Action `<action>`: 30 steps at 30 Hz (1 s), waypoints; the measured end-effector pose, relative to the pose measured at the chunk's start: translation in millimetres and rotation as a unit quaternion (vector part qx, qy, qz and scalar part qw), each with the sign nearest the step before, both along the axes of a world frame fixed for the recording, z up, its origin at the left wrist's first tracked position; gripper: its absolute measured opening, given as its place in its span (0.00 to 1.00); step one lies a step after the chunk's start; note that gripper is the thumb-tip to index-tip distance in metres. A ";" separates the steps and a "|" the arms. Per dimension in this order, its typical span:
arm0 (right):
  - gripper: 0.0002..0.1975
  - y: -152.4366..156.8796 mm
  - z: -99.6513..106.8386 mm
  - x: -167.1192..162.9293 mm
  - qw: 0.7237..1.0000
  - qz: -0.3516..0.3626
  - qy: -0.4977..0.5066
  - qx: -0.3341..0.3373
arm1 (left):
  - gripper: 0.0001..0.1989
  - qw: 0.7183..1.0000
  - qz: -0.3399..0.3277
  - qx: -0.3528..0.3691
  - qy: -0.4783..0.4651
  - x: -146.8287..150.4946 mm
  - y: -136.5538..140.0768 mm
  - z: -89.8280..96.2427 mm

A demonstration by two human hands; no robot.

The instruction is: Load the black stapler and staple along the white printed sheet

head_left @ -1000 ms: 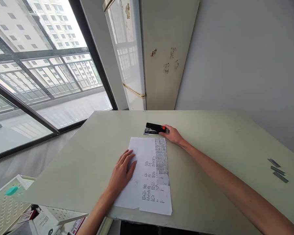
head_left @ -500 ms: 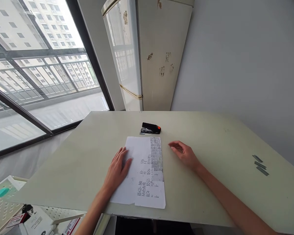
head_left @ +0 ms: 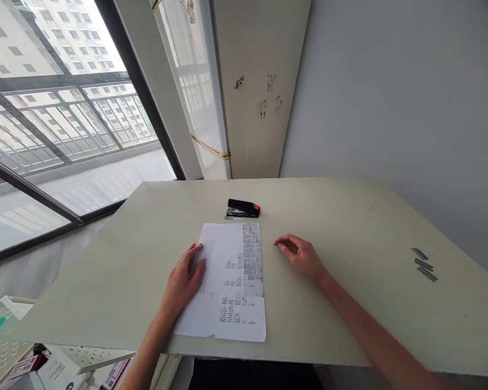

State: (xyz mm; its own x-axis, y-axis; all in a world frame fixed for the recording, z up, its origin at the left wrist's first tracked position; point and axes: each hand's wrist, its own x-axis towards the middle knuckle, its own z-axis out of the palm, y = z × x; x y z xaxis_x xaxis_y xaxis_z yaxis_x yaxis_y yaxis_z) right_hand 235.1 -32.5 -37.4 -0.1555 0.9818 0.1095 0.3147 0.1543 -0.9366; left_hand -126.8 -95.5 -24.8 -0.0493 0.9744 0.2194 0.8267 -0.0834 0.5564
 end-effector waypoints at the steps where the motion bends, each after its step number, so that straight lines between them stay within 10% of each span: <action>1: 0.12 -0.1 0.5 0.0 1.000 0.000 -0.002 0.001 | 0.23 1.000 0.004 -0.008 -0.003 0.6 0.3 0.8; 11: 0.12 2.2 -0.4 -1.1 1.000 0.000 -0.009 0.005 | 0.18 0.999 -0.006 0.006 -0.042 -1.9 12.9 17.4; 23: 0.12 2.9 -3.9 -2.2 1.000 -0.001 -0.024 0.014 | 0.11 0.991 -0.111 0.033 0.060 37.3 146.2 11.9; 30: 0.13 4.9 -5.2 -3.6 0.999 0.000 -0.034 0.020 | 0.06 0.988 -0.137 0.048 0.044 51.9 164.2 9.0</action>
State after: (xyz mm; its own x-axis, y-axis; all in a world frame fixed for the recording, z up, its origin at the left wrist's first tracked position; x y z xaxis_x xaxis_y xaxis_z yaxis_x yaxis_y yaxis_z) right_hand 231.4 -27.6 -42.7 -0.1635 0.9767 0.1388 0.3776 0.1919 -0.9059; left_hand -74.9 68.8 -15.8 0.2365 0.9231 0.3031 0.8104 -0.3595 0.4626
